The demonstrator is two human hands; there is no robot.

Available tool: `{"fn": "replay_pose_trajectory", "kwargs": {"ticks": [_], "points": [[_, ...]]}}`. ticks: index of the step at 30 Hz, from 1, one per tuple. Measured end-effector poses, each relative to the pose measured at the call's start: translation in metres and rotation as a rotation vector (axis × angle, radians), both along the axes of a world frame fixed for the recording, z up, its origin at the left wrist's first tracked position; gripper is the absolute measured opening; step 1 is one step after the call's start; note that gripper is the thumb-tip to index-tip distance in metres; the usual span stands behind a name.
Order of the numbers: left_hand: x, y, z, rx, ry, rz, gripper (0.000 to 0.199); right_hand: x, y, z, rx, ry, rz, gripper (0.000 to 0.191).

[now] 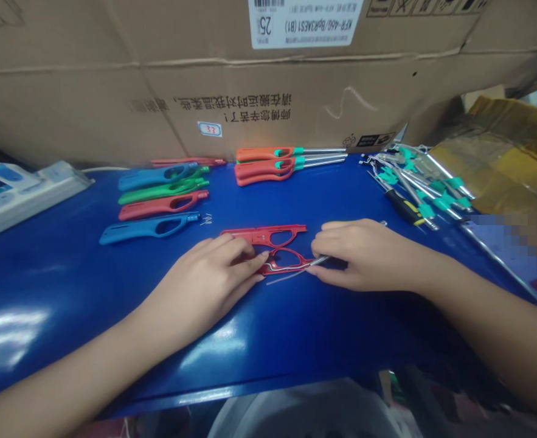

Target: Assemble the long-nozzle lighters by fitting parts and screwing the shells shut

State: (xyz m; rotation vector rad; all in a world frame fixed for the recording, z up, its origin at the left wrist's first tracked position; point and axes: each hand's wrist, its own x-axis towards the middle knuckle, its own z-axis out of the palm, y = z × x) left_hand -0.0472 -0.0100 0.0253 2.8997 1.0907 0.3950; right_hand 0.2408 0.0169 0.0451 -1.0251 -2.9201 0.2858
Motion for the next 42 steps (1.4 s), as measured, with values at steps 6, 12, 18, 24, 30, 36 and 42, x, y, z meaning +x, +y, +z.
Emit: {"fn": "replay_pose_trajectory", "kwargs": {"ticks": [6,12,18,24,30,36,42], "points": [[0.0007,-0.0008,-0.0031,-0.072,-0.132,-0.017,0.027,-0.0015,0.0003,0.0005,-0.003,0.008,-0.011,0.027],[0.0016,-0.0008,-0.0016,-0.035,-0.077,-0.010,0.027,-0.0032,0.0005,0.0010,-0.013,0.028,-0.049,0.029],[0.0011,0.0003,0.0021,-0.022,-0.064,0.024,0.024,-0.0026,0.0010,0.0032,-0.095,0.058,-0.094,0.023],[-0.0004,0.0007,0.0019,-0.059,-0.115,0.014,0.022,0.0010,0.0029,0.0024,-0.169,0.053,-0.090,0.020],[-0.0011,0.0016,0.0007,-0.082,-0.138,0.002,0.020,0.0017,0.0057,-0.0012,-0.168,0.064,-0.061,0.022],[-0.0007,0.0029,-0.0005,-0.081,-0.148,-0.006,0.020,0.0015,0.0077,-0.0030,-0.133,0.101,-0.040,0.025],[0.0005,0.0037,-0.0015,-0.089,-0.155,-0.005,0.020,0.0012,0.0082,-0.0031,-0.062,0.113,-0.049,0.027]]}}
